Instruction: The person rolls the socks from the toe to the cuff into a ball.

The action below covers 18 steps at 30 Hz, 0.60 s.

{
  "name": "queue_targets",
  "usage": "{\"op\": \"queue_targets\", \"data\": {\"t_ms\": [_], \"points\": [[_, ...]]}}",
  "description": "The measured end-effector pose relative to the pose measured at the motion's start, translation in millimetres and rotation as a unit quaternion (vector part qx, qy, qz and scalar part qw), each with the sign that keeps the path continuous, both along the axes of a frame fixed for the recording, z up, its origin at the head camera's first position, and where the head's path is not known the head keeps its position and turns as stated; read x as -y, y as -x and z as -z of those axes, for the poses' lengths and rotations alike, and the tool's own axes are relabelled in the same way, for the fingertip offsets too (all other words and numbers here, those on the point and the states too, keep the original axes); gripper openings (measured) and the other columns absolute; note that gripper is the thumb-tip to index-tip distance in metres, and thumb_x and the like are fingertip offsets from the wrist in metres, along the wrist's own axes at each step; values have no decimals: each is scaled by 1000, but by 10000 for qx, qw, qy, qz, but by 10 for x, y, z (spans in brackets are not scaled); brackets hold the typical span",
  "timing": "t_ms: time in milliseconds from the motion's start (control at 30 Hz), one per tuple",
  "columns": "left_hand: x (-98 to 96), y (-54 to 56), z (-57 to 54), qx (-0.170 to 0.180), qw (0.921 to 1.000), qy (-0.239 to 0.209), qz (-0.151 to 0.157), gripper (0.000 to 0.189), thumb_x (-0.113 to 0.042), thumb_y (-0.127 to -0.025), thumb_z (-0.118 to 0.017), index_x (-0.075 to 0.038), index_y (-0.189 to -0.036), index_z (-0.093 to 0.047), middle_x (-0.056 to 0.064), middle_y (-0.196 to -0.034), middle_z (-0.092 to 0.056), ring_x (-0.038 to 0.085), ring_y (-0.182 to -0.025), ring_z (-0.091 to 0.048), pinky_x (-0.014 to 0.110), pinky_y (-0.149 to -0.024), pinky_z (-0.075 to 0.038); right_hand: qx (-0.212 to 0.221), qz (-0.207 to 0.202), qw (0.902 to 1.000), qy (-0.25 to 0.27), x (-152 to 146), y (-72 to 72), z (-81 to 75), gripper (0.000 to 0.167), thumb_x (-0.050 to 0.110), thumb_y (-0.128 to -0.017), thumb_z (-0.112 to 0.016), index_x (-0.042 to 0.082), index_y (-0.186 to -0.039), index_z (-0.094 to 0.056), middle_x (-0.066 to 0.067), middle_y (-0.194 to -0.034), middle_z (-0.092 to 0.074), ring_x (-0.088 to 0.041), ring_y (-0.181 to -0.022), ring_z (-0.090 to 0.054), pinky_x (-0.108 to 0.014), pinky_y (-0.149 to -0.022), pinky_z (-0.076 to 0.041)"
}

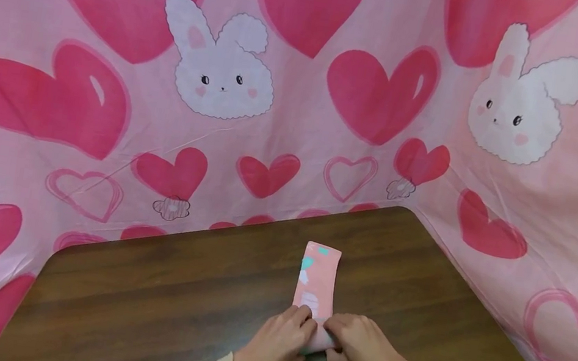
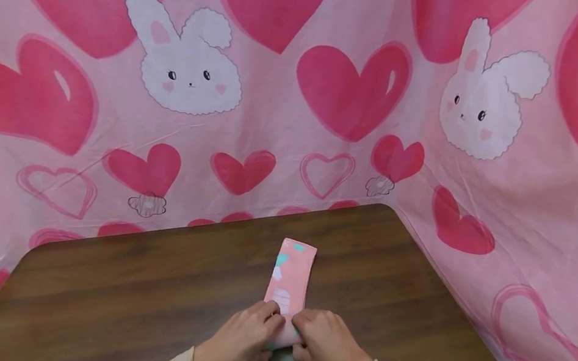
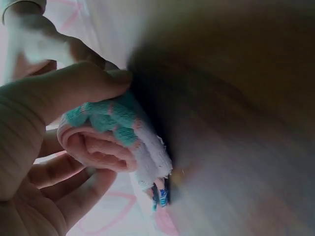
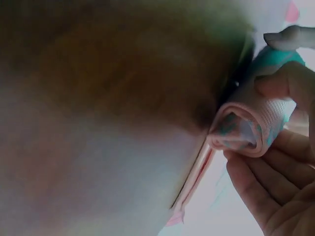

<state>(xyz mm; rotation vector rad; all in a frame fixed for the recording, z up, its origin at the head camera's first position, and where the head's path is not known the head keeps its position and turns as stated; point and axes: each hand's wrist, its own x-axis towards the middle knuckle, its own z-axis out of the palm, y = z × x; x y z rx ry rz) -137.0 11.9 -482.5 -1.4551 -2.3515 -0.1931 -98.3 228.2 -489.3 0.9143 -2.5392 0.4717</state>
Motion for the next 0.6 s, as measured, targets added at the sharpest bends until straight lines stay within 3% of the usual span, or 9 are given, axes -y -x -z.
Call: {"op": "queue_targets", "data": {"t_ms": [133, 233, 300, 433, 600], "points": [[28, 33, -5, 399, 9984, -400, 92, 42, -27, -61, -88, -12, -95, -67, -3, -89, -55, 9, -77, -53, 19, -62, -49, 584, -17, 9976, 383, -38, 46, -27, 27, 12, -63, -78, 19, -85, -62, 19, -74, -45, 3, -60, -39, -13, -54, -35], [57, 57, 6, 976, 9921, -775, 117, 44, -25, -64, -87, -11, -101, -66, -2, -92, -59, 8, -79, -54, 19, -67, -49, 1156, -23, 9908, 710, -61, 62, -61, 26, 11, -68, -78, 18, -91, -68, 19, -78, -53, 2, -62, -46, -14, -56, -39], [72, 72, 16, 1497, 9834, -1023, 117, 45, -22, -66, -87, -12, -103, -64, -4, -93, -60, 7, -80, -54, 18, -69, -48, 1486, -21, 9850, 875, -75, 70, -86, 25, 11, -71, -78, 17, -93, -70, 18, -79, -56, 2, -63, -48, -15, -55, -42], [81, 109, 37, 2434, 9586, -1474, 80, 43, -15, -66, -85, -13, -101, -60, -8, -88, -59, 4, -75, -52, 14, -67, -44, 1979, -106, 9737, 1125, -94, 86, -121, 23, 8, -75, -76, 17, -95, -70, 15, -76, -57, 4, -58, -45, -15, -49, -41], [96, 178, 23, 3297, 9297, -1640, 17, 32, -14, -73, -83, -11, -100, -67, -13, -81, -55, 2, -65, -50, 13, -57, -41, 2347, -186, 9610, 1450, -113, 100, -124, 30, 5, -78, -73, 17, -102, -62, 15, -72, -56, 5, -55, -42, -16, -47, -39]]}}
